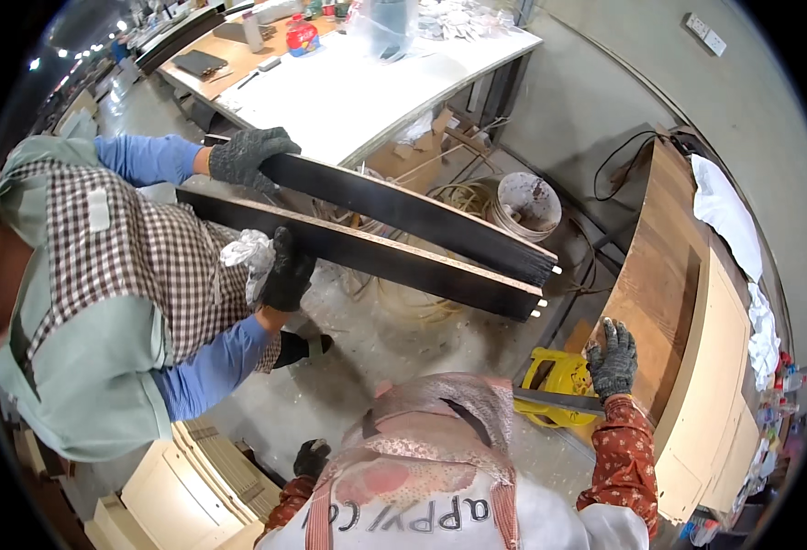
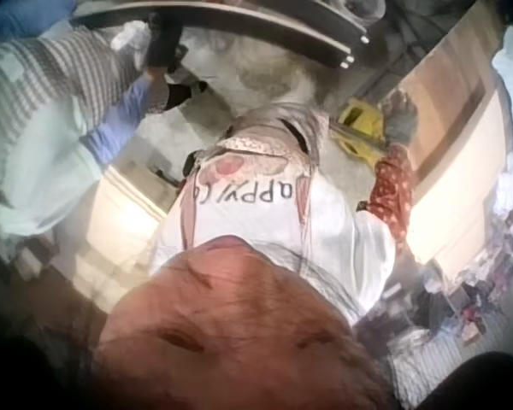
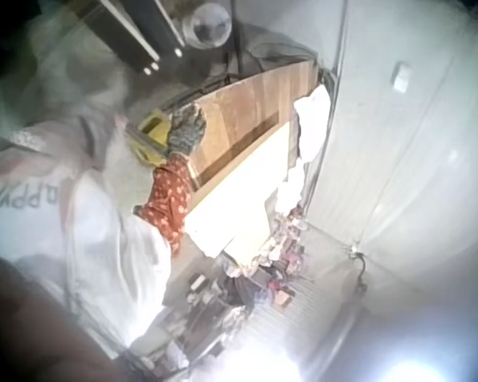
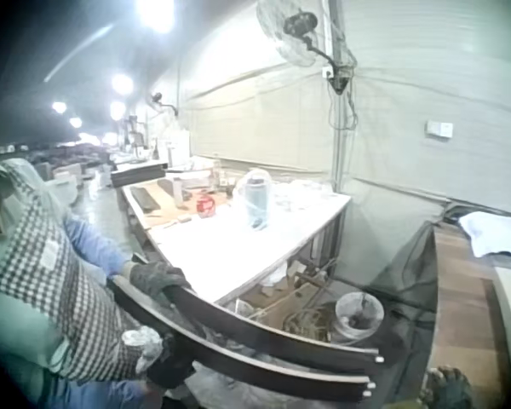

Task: The person handles black wooden slats, wipes light-colored wooden door panels with a cloth and a sponge, and applies wood filler to the panel joints using a small stick.

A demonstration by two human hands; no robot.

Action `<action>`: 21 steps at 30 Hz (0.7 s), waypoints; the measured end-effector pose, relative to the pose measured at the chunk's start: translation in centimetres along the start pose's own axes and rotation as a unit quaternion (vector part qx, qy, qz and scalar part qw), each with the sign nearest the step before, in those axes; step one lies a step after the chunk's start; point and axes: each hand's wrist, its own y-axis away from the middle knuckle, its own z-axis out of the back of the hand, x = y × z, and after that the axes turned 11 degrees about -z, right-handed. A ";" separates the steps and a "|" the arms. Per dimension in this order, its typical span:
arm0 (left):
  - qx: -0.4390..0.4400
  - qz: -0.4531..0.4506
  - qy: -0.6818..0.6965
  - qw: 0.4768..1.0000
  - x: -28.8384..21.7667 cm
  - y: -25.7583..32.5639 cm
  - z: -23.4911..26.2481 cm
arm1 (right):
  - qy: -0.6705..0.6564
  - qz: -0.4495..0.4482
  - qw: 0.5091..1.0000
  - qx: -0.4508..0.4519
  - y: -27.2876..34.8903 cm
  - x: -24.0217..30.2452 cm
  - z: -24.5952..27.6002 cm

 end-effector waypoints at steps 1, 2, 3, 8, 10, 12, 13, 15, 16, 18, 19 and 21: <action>0.018 0.128 0.076 0.989 -0.9 -0.7 0.7 | 0.002 -0.003 1.000 0.000 0.0 -0.2 -0.5; 0.004 -0.123 -0.277 0.953 -0.8 -0.1 1.1 | 0.008 -0.023 1.000 0.008 0.0 -0.1 -0.6; 0.025 -0.104 -0.208 0.972 -1.0 -1.6 2.5 | 0.014 -0.042 0.999 0.017 0.0 0.0 -0.7; -0.107 -0.158 0.108 0.976 2.3 -3.6 4.2 | 0.059 -0.036 0.998 0.010 -0.2 0.1 -0.8; -0.095 -0.105 0.066 0.988 1.8 -4.1 4.4 | 0.071 -0.035 0.997 0.008 -0.2 0.0 -1.1; -0.099 -0.041 0.081 0.991 1.1 -4.3 4.6 | 0.078 -0.035 0.996 0.006 -0.2 -0.4 -1.5; -0.061 -0.086 0.002 0.994 3.4 -4.6 4.6 | 0.082 -0.033 0.996 0.004 -0.2 -0.5 -1.6; -0.022 -0.132 -0.075 0.988 7.8 -5.7 3.8 | 0.077 -0.035 0.996 0.010 -0.3 -0.1 -1.3; -0.014 -0.112 -0.099 0.989 9.5 -6.6 3.2 | 0.070 -0.037 0.997 0.019 -0.5 0.0 -1.2; 0.030 -0.027 -0.053 0.998 9.9 -8.2 2.9 | 0.060 -0.041 0.997 0.020 -0.5 -0.2 -1.3; 0.031 -0.029 -0.054 0.998 9.4 -8.4 2.6 | 0.049 -0.041 0.998 0.022 -0.5 -0.2 -1.3; -0.001 0.005 -0.056 0.998 8.0 -8.3 2.5 | 0.055 -0.047 0.997 0.017 -0.4 -0.3 -1.2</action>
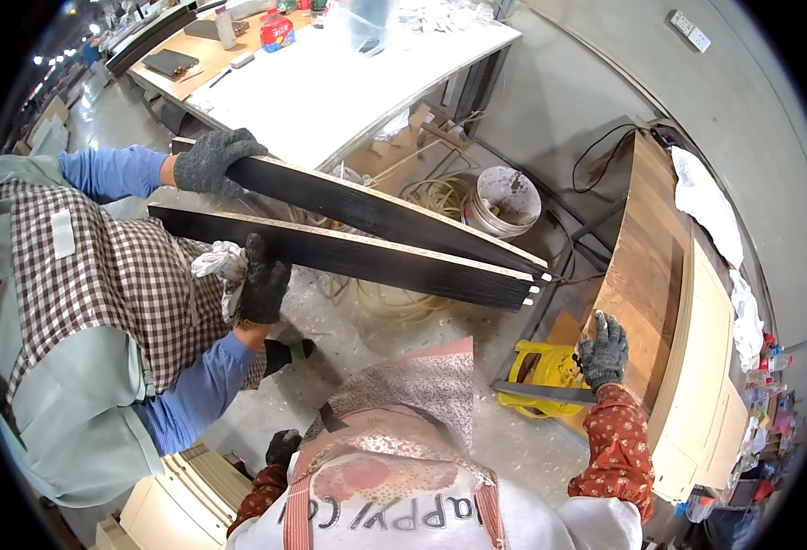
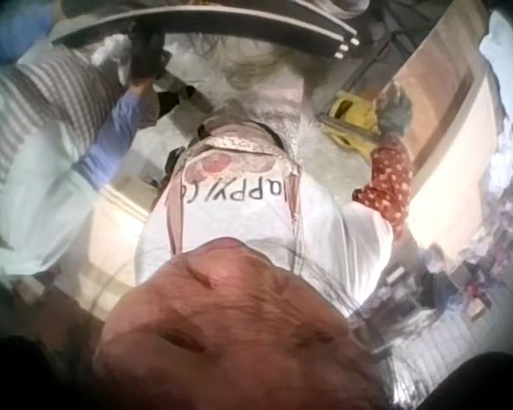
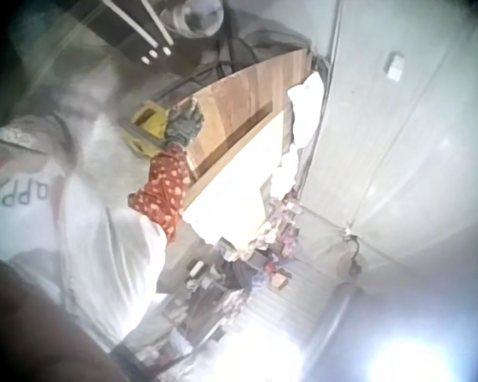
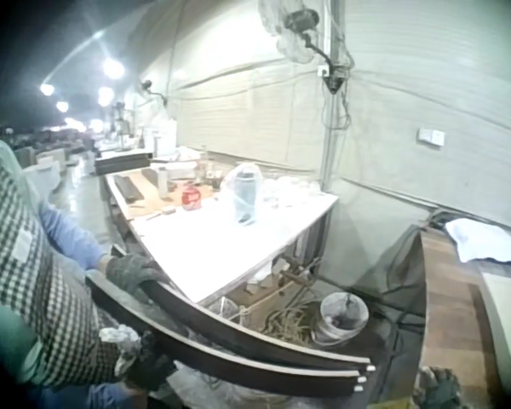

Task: The person handles black wooden slats, wipes light-colored wooden door panels with a cloth and a sponge, and applies wood filler to the panel joints using a small stick.

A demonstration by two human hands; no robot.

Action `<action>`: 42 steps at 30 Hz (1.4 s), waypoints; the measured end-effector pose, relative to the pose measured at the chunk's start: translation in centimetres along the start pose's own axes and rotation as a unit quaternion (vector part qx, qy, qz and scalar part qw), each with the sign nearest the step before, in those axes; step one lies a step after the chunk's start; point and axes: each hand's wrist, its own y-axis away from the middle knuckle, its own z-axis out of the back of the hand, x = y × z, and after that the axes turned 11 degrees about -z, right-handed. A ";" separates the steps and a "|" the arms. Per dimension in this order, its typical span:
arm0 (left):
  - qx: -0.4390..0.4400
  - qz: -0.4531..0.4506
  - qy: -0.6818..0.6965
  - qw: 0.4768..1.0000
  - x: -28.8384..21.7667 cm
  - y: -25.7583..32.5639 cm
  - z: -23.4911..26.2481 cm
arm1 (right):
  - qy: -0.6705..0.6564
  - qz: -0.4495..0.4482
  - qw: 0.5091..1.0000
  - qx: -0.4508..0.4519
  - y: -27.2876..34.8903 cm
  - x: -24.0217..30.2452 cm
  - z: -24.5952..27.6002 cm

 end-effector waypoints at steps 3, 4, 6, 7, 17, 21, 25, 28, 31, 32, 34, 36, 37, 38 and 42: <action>0.106 -0.073 -0.062 0.990 -3.5 -0.5 2.7 | 0.004 -0.002 1.000 0.006 -0.3 -0.1 0.2; 0.106 -0.074 -0.061 0.990 -1.9 -1.4 2.3 | 0.009 -0.005 1.000 0.000 -0.3 0.0 0.4; 0.096 -0.073 -0.015 0.993 0.3 -2.6 1.8 | 0.009 0.001 1.000 -0.006 -1.1 0.3 0.5; 0.062 -0.038 0.041 0.997 0.3 -3.1 1.3 | -0.065 -0.028 0.997 0.000 -1.9 0.5 0.6; -0.070 -0.196 0.063 0.976 -9.4 -3.7 0.8 | -0.540 0.192 0.751 0.328 -7.8 14.0 11.1; -0.039 -0.181 0.075 0.980 -10.0 -3.7 -1.4 | -0.500 0.239 0.732 0.397 -9.7 14.3 10.4; -0.019 -0.169 0.003 0.985 -7.9 -2.3 -1.0 | -0.524 0.289 0.699 0.391 -10.5 14.2 10.0; 0.019 0.041 0.090 0.995 -13.3 0.0 1.9 | -0.594 0.146 0.610 0.503 -9.5 14.2 10.6; -0.038 -0.381 -0.307 0.871 3.2 -0.5 0.8 | -0.679 0.059 0.524 0.510 -9.6 14.5 9.3; 0.012 -0.301 -0.238 0.923 2.3 -0.9 1.1 | -0.684 0.048 0.530 0.499 -9.1 14.0 9.0; 0.036 -0.264 -0.225 0.937 1.8 -0.9 1.0 | -0.695 -0.016 0.509 0.507 -8.6 14.2 9.3; 0.053 -0.266 -0.230 0.935 0.5 -2.1 1.4 | -0.692 0.024 0.539 0.480 -8.7 13.0 9.3; 0.057 -0.267 -0.232 0.933 -0.2 -2.3 1.1 | -0.669 0.036 0.549 0.500 -8.8 13.2 9.7; 0.059 -0.273 -0.235 0.931 -0.8 -2.8 1.3 | -0.644 0.050 0.560 0.519 -8.8 13.2 10.1; 0.052 -0.300 -0.249 0.919 -3.5 -4.2 1.9 | -0.613 0.167 0.618 0.464 -10.2 12.8 7.6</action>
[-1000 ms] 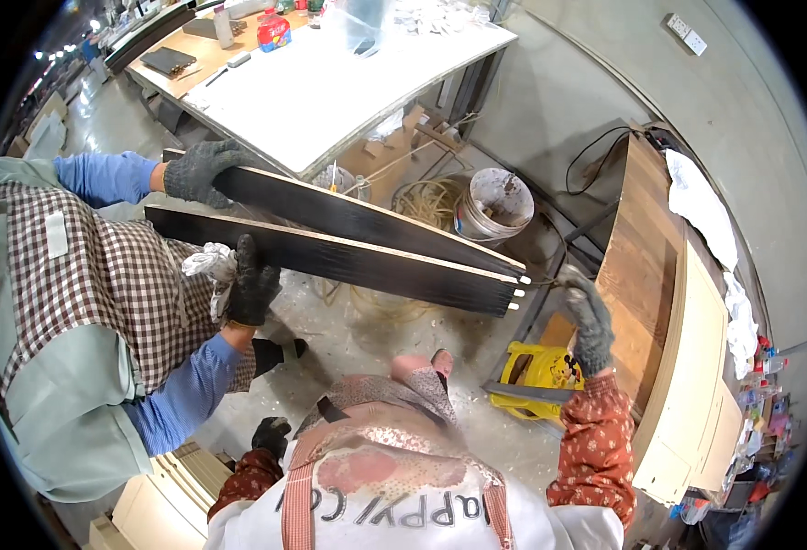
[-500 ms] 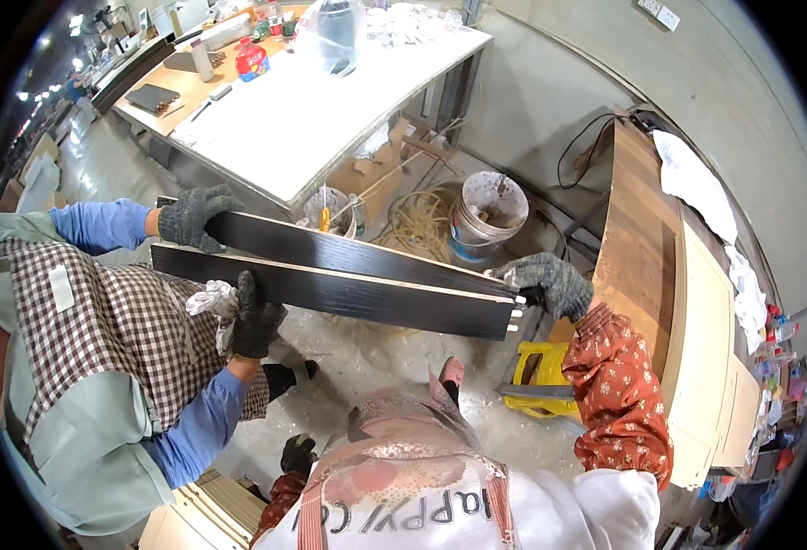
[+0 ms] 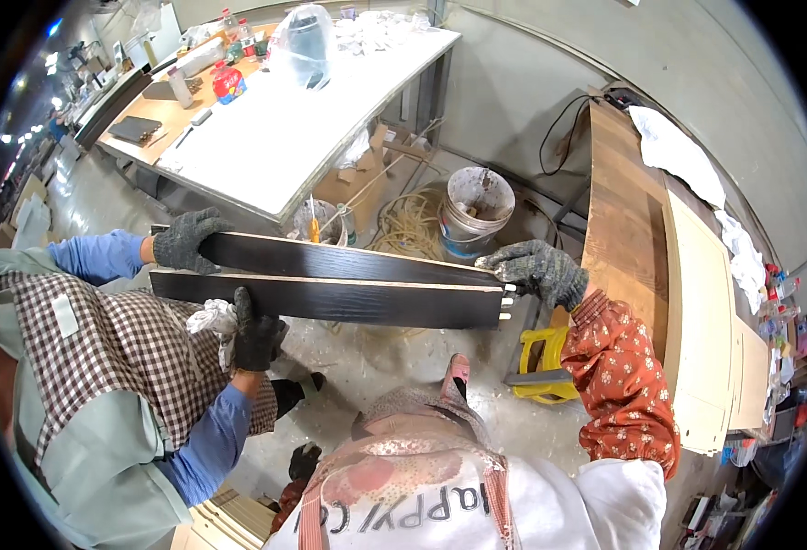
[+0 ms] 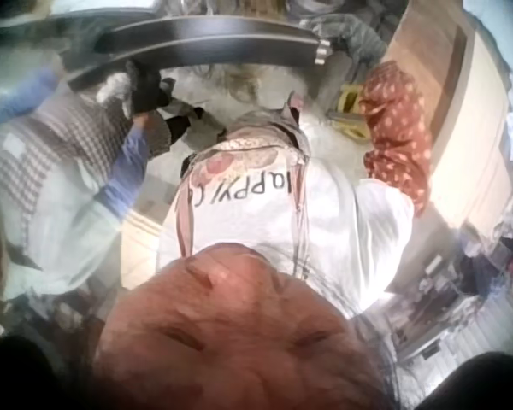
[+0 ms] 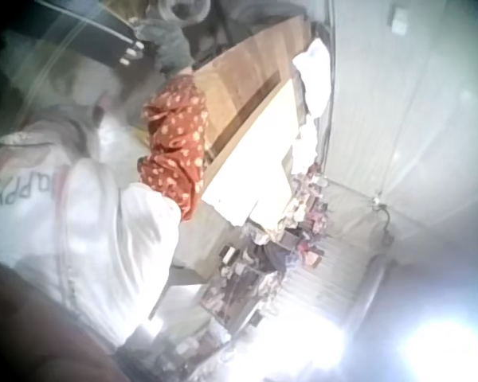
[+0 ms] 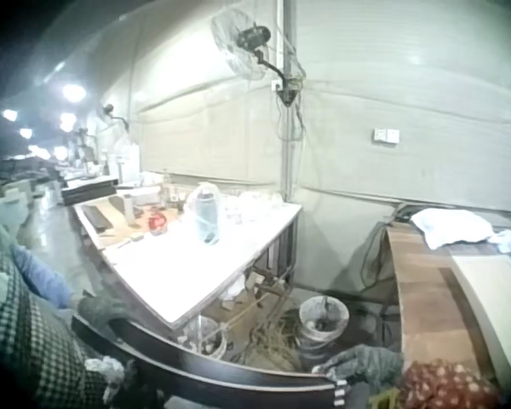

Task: The person handles black wooden slats, wipes light-colored wooden door panels with a cloth and a sponge, and applies wood filler to the panel joints using a small stick.

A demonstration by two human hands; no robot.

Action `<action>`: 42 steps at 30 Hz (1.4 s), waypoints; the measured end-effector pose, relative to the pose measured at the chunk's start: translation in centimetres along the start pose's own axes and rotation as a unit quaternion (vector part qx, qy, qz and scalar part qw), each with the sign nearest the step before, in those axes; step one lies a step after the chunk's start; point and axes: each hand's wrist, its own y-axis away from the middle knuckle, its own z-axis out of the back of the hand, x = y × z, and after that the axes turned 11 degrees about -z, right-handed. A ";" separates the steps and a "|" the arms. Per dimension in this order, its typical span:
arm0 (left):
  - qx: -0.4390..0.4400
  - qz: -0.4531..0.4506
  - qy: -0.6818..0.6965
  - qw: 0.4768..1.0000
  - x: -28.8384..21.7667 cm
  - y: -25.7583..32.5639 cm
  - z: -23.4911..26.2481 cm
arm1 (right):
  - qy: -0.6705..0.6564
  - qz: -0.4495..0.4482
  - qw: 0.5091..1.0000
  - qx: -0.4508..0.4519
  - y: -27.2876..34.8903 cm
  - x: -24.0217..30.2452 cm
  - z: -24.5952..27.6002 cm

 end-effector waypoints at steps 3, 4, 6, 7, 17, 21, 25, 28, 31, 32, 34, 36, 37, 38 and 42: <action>-0.017 -0.029 -0.047 0.998 -1.0 -1.0 0.8 | 0.056 -0.042 0.997 -0.028 -0.1 1.7 -1.4; -0.035 -0.047 -0.083 0.995 -1.6 -1.0 0.9 | 0.111 -0.042 0.992 -0.032 -0.4 2.3 -1.8; -0.107 -0.067 -0.103 0.987 -3.3 -1.3 1.1 | 0.064 -0.047 0.996 -0.031 0.3 3.2 -2.9; -0.099 0.047 -0.002 0.994 -5.4 -1.8 2.6 | 0.217 0.088 0.972 -0.032 1.0 3.2 -2.8; -0.045 0.268 0.195 0.942 -7.3 1.7 2.8 | 0.054 -0.106 0.977 -0.177 0.7 4.1 -5.2; -0.055 0.176 0.114 0.976 -5.5 1.9 1.5 | 0.058 -0.054 0.978 -0.194 -0.2 3.6 -5.0; -0.086 0.159 0.104 0.978 -7.2 -0.1 2.8 | -0.001 -0.064 0.974 -0.218 -0.4 3.8 -5.1; -0.080 0.207 0.149 0.964 -7.4 -0.5 3.0 | -0.009 -0.064 0.970 -0.233 -0.3 3.9 -5.4; -0.066 0.225 0.157 0.959 -7.9 -0.7 3.6 | -0.018 -0.042 0.971 -0.233 -0.3 3.3 -5.0; -0.053 0.209 0.139 0.967 -8.1 -0.9 4.1 | 0.022 -0.042 0.972 -0.228 -0.1 3.1 -4.3; -0.057 0.185 0.124 0.973 -6.4 -0.3 2.5 | 0.055 -0.037 0.972 -0.225 0.0 3.0 -4.2; -0.080 0.177 0.233 0.953 -7.2 -0.3 3.1 | 0.018 -0.084 0.970 -0.227 0.1 3.5 -4.5; -0.024 0.192 0.176 0.965 -7.4 -0.6 3.7 | 0.016 -0.051 0.976 -0.209 0.0 3.2 -4.2; -0.021 0.187 0.171 0.967 -7.4 -0.8 3.7 | 0.011 -0.049 0.975 -0.215 -0.1 3.1 -4.0; -0.012 0.182 0.133 0.974 -8.1 -1.0 3.9 | -0.009 -0.035 0.967 -0.254 -0.5 2.9 -4.6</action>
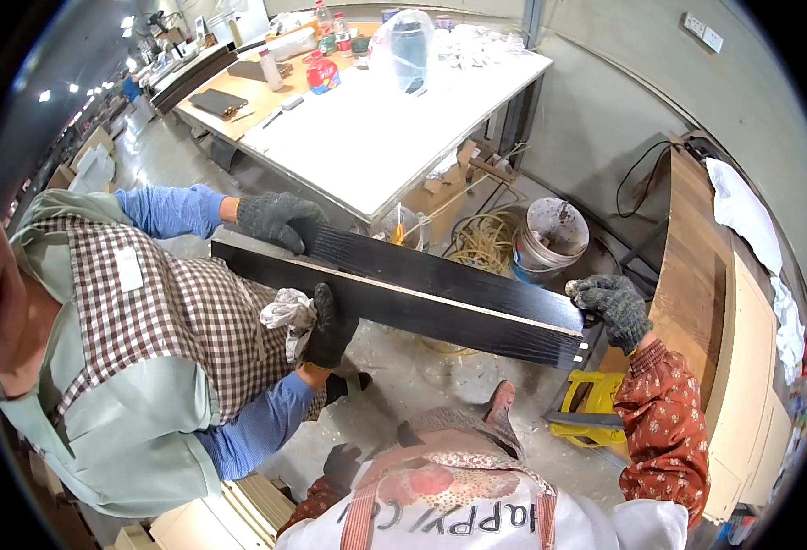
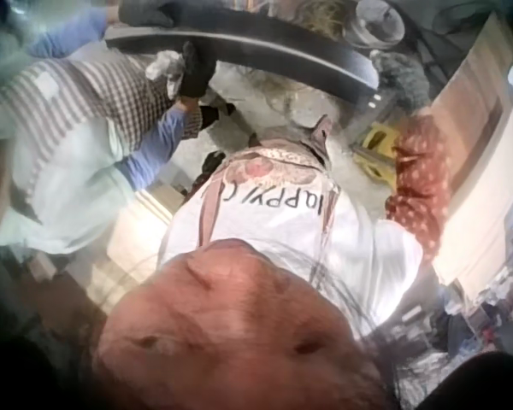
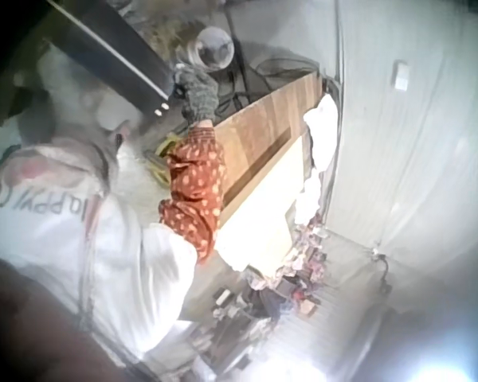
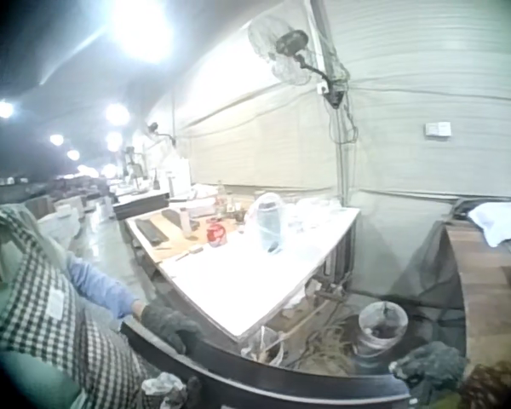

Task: The person handles black wooden slats, wipes light-colored wooden door panels with a cloth and a sponge, and applies wood filler to the panel joints using a small stick.

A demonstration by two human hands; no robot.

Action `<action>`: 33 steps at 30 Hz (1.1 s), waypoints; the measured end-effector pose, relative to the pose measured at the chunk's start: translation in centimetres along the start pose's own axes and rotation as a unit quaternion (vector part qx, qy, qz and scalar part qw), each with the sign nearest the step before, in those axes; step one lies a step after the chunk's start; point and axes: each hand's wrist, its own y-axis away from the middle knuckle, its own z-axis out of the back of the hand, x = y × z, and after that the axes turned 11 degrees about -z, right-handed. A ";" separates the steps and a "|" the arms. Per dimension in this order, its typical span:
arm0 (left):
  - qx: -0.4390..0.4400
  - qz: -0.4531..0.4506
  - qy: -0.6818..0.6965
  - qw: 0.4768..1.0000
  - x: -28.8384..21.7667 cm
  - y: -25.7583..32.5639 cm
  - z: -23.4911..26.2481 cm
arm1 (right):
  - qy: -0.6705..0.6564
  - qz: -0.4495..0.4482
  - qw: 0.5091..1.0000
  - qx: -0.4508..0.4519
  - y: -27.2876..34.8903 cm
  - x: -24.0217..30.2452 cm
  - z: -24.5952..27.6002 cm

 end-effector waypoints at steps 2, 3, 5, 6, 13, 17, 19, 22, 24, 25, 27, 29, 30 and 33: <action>-0.005 0.006 -0.007 1.000 -0.7 -0.1 0.8 | 0.026 0.011 1.000 -0.009 -0.1 -0.2 0.1; 0.017 0.004 -0.013 1.000 -1.1 -0.1 1.4 | 0.020 -0.011 1.000 -0.012 0.0 0.2 -0.1; 0.039 0.003 -0.020 0.999 -1.2 -0.2 1.7 | 0.009 -0.008 1.000 -0.004 1.0 0.9 -0.6; 0.027 -0.003 -0.024 0.999 -0.8 -0.2 1.5 | 0.000 -0.007 1.000 0.005 1.2 1.0 -0.6; -0.005 -0.176 -0.175 0.969 4.7 -0.8 -1.5 | 0.050 0.020 0.999 -0.009 1.4 0.5 -0.3; -0.015 -0.165 -0.155 0.974 3.6 -0.5 -1.3 | 0.034 0.007 0.999 -0.002 1.0 -0.2 0.1; 0.010 -0.052 -0.095 0.994 -0.1 -0.2 0.6 | 0.019 0.003 1.000 0.000 0.8 -0.5 0.1; -0.017 -0.020 -0.016 1.000 2.8 -0.7 -0.2 | 0.013 0.015 1.000 0.006 1.6 -0.1 0.0; -0.054 -0.088 -0.073 0.992 1.4 -0.1 -0.1 | 0.014 0.009 1.000 0.004 1.5 -0.3 -0.2; -0.063 -0.084 -0.068 0.992 1.7 -0.3 -0.3 | 0.005 0.005 1.000 0.001 1.5 -0.6 -0.1; -0.073 -0.079 -0.059 0.992 0.4 -0.2 -0.1 | 0.003 0.010 1.000 0.002 1.6 -1.0 0.0; -0.057 0.003 0.006 0.998 -2.5 0.1 1.3 | -0.006 0.018 1.000 0.000 1.8 -1.5 0.1; -0.057 0.003 0.008 0.998 -2.2 0.0 0.9 | -0.004 0.019 1.000 0.000 1.9 -1.6 0.2; -0.061 -0.010 0.026 0.998 1.2 0.2 -0.4 | 0.002 0.031 1.000 0.002 2.3 -1.2 -0.1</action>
